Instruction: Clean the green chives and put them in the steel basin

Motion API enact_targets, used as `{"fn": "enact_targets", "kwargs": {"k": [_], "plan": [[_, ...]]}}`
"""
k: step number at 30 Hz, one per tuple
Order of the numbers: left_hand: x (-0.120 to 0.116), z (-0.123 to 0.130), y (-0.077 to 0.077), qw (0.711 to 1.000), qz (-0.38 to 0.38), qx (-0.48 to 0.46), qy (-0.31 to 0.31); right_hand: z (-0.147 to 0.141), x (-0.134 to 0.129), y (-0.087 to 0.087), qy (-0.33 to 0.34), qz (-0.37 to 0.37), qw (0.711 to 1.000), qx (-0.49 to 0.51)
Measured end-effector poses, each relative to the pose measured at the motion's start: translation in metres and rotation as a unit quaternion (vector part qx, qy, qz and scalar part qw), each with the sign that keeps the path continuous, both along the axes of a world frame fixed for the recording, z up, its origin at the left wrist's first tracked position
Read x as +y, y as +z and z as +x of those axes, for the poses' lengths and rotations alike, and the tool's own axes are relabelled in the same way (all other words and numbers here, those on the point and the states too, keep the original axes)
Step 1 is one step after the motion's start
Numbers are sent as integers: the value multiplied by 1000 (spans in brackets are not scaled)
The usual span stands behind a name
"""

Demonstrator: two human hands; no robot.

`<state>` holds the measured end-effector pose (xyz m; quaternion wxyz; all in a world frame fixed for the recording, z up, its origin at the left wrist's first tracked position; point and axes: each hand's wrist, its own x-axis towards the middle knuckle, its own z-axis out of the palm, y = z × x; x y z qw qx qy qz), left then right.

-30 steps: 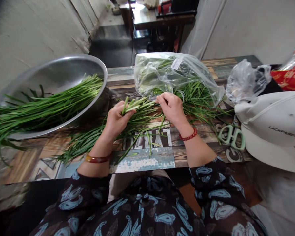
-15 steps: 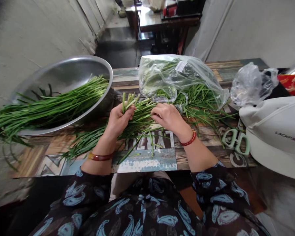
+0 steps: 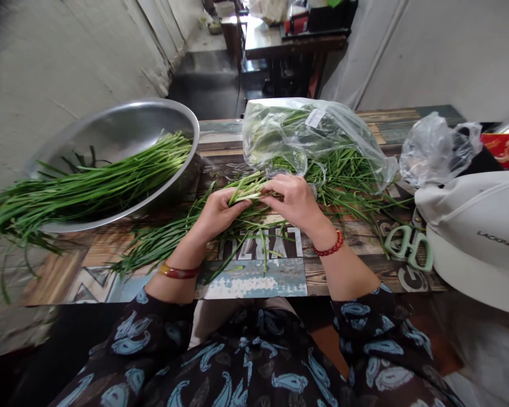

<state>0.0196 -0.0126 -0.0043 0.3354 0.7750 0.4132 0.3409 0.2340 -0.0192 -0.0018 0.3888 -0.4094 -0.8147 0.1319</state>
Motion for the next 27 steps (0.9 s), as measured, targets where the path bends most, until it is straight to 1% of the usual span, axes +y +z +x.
{"fn": "enact_targets", "kwargs": {"k": [3, 5, 9, 12, 14, 16, 20, 23, 27], "plan": [[1, -2, -1, 999, -31, -15, 17, 4, 0, 5, -11, -60, 994, 87], [2, -2, -1, 999, -39, -17, 18, 4, -1, 8, -26, -85, 990, 110], [1, -2, 1, 999, -19, -25, 37, 2, -2, 10, -38, -88, 989, 110], [-1, -1, 2, 998, 2, -41, 51, 0, -3, 9, -32, -85, 991, 102], [-2, 1, 3, 999, 7, -36, 36, -2, -4, 6, -23, -91, 990, 108], [-3, 3, 3, 1000, 4, -23, 12, -5, -4, 2, -7, -107, 985, 137], [-3, 7, 2, 999, -4, -36, -11, -9, -3, -2, 33, -161, 961, 221], [-3, 7, 1, 998, -17, -54, -15, -10, -4, 0, 49, -184, 949, 251], [-4, 6, 4, 994, -65, -86, -34, -9, -4, 5, 48, -195, 942, 268]]}}
